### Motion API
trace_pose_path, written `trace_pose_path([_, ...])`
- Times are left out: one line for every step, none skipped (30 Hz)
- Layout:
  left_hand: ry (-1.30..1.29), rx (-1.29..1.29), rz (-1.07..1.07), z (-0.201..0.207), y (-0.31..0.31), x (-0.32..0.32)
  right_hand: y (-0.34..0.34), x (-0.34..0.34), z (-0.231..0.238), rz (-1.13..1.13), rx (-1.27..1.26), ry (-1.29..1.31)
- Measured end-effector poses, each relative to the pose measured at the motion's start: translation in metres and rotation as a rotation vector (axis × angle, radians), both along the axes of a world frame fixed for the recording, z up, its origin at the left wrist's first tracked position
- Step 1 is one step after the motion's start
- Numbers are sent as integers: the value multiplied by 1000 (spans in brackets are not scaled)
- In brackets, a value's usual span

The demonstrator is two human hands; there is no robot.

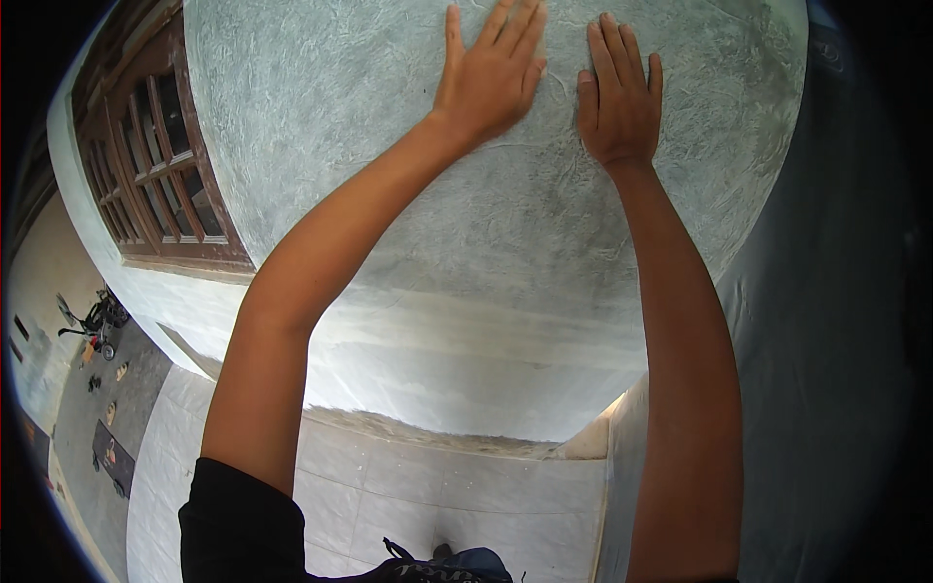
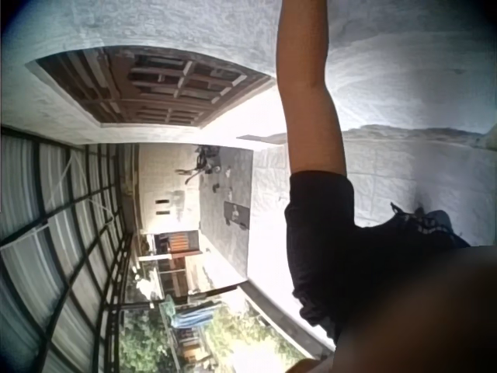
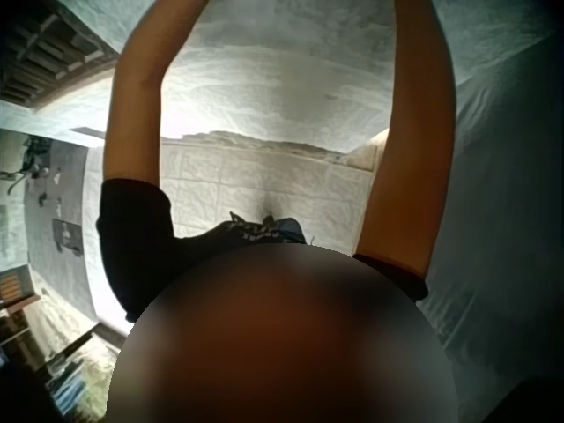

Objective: Smoothing and finishing a plastered wall using bare hands.

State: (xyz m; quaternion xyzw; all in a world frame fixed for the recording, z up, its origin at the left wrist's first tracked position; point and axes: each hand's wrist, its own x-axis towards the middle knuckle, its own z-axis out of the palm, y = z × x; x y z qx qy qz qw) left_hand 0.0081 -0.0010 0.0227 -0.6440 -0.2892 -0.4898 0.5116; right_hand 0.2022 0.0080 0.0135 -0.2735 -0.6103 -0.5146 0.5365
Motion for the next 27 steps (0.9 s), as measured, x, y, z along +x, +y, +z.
trace_pose_path([149,-63,-5,-29,-5,12,-2,7,0,6,9,-11])
trace_pose_path([217,-85,-64,-42,-3,13,-4,11,1,13,21,-21])
trace_pose_path([289,-103,-97,-47,-2,3,-2,7,0,26,26,-20])
trace_pose_path([286,-100,-92,-33,-3,-1,-1,4,-1,31,22,-21])
trace_pose_path([173,-20,-35,-8,0,-7,-1,2,-1,37,18,-22])
trace_pose_path([62,57,24,9,3,-12,0,-2,-1,45,18,-21])
trace_pose_path([62,55,28,14,3,-14,-1,-3,-1,45,17,-20])
trace_pose_path([11,2,83,17,3,-14,-2,-5,-1,46,16,-19])
trace_pose_path([-38,-55,141,16,3,-14,-2,-6,-2,53,9,-18])
trace_pose_path([47,-61,98,-5,-2,-1,-2,1,-1,36,6,-17])
trace_pose_path([47,-64,87,-22,-2,5,-1,9,-1,19,2,-16])
trace_pose_path([170,-102,43,-35,-6,5,-1,9,0,21,1,-13])
trace_pose_path([294,-139,-3,-41,-8,3,-1,10,0,14,16,-19])
trace_pose_path([297,-106,-28,-28,-2,-1,0,12,0,5,32,-25])
trace_pose_path([302,-107,-13,-5,-9,-11,-5,2,0,19,33,-18])
trace_pose_path([150,-148,-19,19,-17,-17,-17,-8,-3,46,-82,8])
trace_pose_path([-5,-184,-33,34,-24,-18,-25,-11,-2,64,-194,31])
trace_pose_path([-100,-196,-11,37,-28,-16,-26,-9,-1,59,-194,32])
trace_pose_path([-99,-198,-8,25,-24,-13,-26,-9,-1,72,-170,28])
trace_pose_path([-5,-127,79,0,-17,-7,-26,-9,0,86,-145,23])
trace_pose_path([88,-50,154,-24,-10,-1,-21,-3,2,79,-142,23])
trace_pose_path([189,-113,17,-49,-3,3,-11,6,1,35,-69,9])
trace_pose_path([187,-109,8,-44,-2,4,-3,12,0,-5,5,-8])
trace_pose_path([178,-69,8,-35,-2,-1,-1,10,-1,-3,11,-7])
trace_pose_path([170,-31,13,-22,-4,-6,1,6,-2,5,10,-7])
trace_pose_path([51,27,-38,-2,-3,-10,2,2,-2,12,9,-8])
trace_pose_path([50,27,-37,6,-1,-10,1,0,-2,12,9,-9])
